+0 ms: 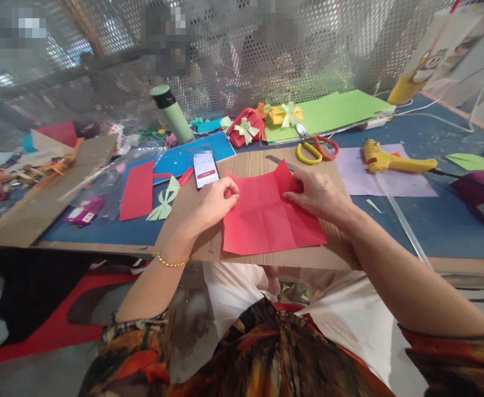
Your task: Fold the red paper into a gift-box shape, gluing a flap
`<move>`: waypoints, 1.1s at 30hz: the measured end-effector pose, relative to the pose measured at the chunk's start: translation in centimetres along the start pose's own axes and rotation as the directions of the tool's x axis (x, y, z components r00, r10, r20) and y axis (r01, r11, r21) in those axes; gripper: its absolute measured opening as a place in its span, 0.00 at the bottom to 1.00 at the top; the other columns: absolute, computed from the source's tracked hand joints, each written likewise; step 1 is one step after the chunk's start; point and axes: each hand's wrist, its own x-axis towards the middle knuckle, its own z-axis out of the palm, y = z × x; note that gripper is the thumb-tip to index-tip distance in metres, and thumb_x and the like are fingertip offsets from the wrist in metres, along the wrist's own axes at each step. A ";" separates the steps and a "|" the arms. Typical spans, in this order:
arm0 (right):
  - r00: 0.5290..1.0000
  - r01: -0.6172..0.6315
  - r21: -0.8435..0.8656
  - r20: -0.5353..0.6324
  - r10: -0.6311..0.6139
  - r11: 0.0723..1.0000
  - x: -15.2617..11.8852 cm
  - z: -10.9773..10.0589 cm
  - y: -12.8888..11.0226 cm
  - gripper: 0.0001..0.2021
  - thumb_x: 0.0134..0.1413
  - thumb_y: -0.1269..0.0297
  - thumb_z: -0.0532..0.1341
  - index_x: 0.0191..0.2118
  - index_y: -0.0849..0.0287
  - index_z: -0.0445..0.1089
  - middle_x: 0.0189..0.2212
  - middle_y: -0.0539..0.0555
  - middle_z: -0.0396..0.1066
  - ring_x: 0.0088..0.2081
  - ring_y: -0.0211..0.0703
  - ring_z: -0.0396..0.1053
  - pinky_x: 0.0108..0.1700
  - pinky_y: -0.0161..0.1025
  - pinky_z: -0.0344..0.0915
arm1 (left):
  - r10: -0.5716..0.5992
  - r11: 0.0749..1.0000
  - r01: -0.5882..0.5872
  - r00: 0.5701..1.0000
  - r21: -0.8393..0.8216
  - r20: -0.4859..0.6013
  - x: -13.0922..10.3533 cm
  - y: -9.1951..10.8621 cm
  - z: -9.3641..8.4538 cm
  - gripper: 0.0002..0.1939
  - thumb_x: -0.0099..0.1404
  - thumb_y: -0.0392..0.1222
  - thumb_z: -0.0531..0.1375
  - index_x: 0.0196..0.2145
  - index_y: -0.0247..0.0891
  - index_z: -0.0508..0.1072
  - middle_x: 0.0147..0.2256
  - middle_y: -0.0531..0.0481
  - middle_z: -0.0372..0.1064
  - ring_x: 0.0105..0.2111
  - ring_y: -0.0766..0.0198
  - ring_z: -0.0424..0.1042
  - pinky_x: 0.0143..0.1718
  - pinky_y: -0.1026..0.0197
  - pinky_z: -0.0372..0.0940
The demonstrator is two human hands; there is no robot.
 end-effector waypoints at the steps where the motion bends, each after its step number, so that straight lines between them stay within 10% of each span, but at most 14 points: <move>1: 1.000 0.002 -0.003 -0.007 -0.002 1.000 0.0 0.0 0.0 0.14 0.52 0.62 0.66 0.29 0.53 0.57 0.26 0.49 0.65 0.29 0.41 0.60 0.33 0.40 0.53 | -0.016 1.000 0.015 0.999 0.019 0.031 0.3 0.2 -0.1 0.04 0.62 0.33 0.60 0.32 0.39 0.73 0.28 0.52 0.71 0.28 0.64 0.67 0.29 0.60 0.57; 10: 1.000 0.022 -0.017 -0.020 -0.022 1.000 0.0 0.1 0.0 0.10 0.54 0.63 0.65 0.30 0.54 0.62 0.26 0.51 0.67 0.30 0.44 0.63 0.33 0.40 0.52 | 0.053 0.998 -0.043 0.968 -0.046 0.247 2.3 -0.7 -2.0 0.24 0.73 0.54 0.57 0.25 0.37 0.77 0.27 0.47 0.76 0.30 0.61 0.74 0.34 0.60 0.65; 18: 1.000 -0.031 -0.051 -0.004 0.031 0.998 -0.2 -0.1 -0.4 0.12 0.53 0.62 0.66 0.29 0.54 0.59 0.26 0.50 0.66 0.29 0.42 0.61 0.33 0.40 0.51 | 0.075 0.995 -0.056 0.962 -0.079 0.264 2.2 -2.2 -1.6 0.08 0.67 0.40 0.59 0.35 0.37 0.78 0.34 0.49 0.78 0.32 0.63 0.72 0.35 0.61 0.65; 22: 0.999 -0.032 -0.046 0.016 0.033 0.998 -0.1 -0.1 -0.5 0.12 0.53 0.62 0.66 0.30 0.54 0.59 0.27 0.50 0.66 0.29 0.42 0.62 0.33 0.40 0.52 | 0.091 0.994 -0.076 0.972 -0.075 0.218 1.9 -2.7 -1.2 0.17 0.62 0.33 0.59 0.48 0.36 0.78 0.41 0.49 0.77 0.32 0.65 0.69 0.35 0.61 0.65; 33: 0.999 -0.054 -0.129 -0.008 0.053 0.990 -0.6 0.1 -1.0 0.09 0.55 0.60 0.66 0.36 0.55 0.65 0.31 0.53 0.71 0.31 0.45 0.67 0.33 0.40 0.53 | 0.155 0.986 -0.139 0.966 -0.090 0.205 1.7 -3.2 -0.6 0.14 0.64 0.38 0.62 0.48 0.37 0.77 0.36 0.51 0.74 0.35 0.63 0.70 0.38 0.59 0.64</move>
